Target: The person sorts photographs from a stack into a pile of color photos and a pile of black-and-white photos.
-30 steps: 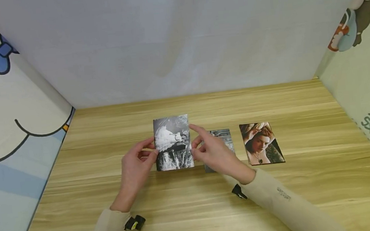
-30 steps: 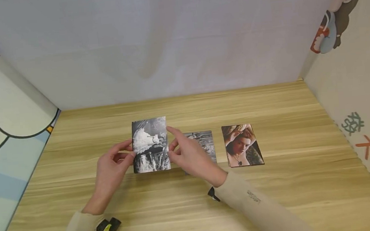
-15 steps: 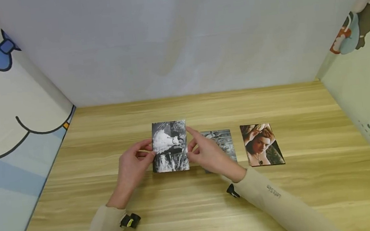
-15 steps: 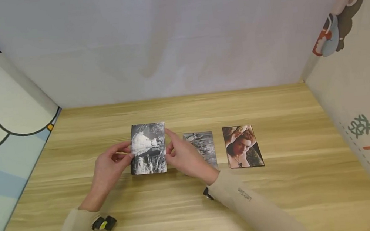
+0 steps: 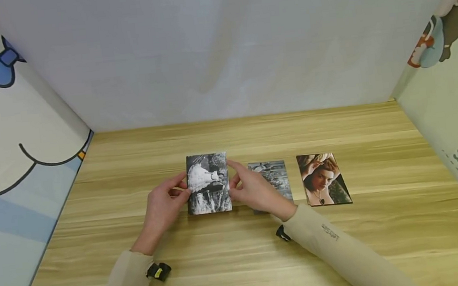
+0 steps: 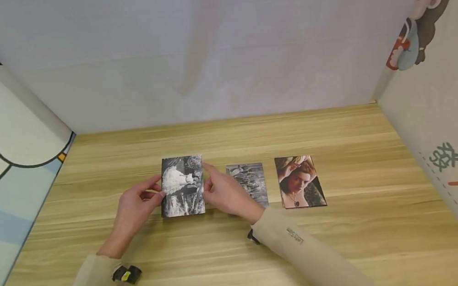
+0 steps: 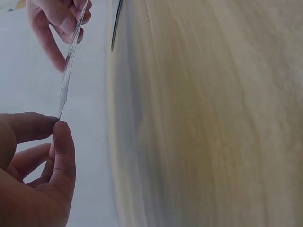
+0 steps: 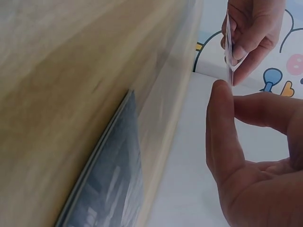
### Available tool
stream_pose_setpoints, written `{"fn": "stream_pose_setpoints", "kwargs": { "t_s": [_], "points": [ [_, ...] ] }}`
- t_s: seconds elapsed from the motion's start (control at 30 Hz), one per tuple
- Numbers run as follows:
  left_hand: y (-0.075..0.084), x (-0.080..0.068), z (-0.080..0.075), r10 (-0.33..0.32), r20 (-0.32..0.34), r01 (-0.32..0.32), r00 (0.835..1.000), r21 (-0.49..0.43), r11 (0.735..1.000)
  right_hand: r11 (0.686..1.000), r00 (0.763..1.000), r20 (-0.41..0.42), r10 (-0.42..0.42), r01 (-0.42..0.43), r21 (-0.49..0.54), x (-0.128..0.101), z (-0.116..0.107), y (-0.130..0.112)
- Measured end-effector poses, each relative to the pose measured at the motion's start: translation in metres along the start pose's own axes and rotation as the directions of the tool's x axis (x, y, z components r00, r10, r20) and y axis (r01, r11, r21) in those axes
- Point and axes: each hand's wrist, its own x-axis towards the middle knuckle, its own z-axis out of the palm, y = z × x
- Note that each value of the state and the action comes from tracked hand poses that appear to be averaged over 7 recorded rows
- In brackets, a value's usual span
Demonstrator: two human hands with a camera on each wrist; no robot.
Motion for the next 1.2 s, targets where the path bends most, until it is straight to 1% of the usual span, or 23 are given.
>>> {"fn": "stream_pose_setpoints", "kwargs": {
  "t_s": [0.2,0.4,0.5,0.67,0.93,1.2],
  "points": [
    [-0.004,0.002,0.000,-0.012,0.033,0.013,0.999,-0.004,1.000,0.998,0.997,0.049,0.057,-0.059,0.025,0.007,0.002,0.001],
    [-0.008,0.004,-0.001,-0.024,0.071,0.023,0.997,0.019,1.000,0.995,0.994,0.073,0.085,-0.088,0.036,0.013,0.007,0.004],
    [-0.010,0.006,0.000,-0.037,0.086,0.034,0.996,0.032,0.999,0.996,0.993,0.075,0.087,-0.088,0.007,0.014,0.010,0.006],
    [-0.014,0.010,0.002,-0.048,0.112,0.042,0.993,0.060,0.997,0.996,0.995,0.073,0.070,-0.065,-0.069,0.016,0.013,0.006],
    [-0.020,0.017,0.004,-0.046,0.163,0.028,0.986,0.107,0.994,0.986,0.995,0.082,0.061,-0.047,-0.160,0.020,0.017,0.005],
    [-0.021,0.020,0.003,-0.054,0.197,0.024,0.979,0.152,0.988,0.981,0.989,0.105,0.106,-0.086,-0.176,0.025,0.017,0.003]
  ]
}}
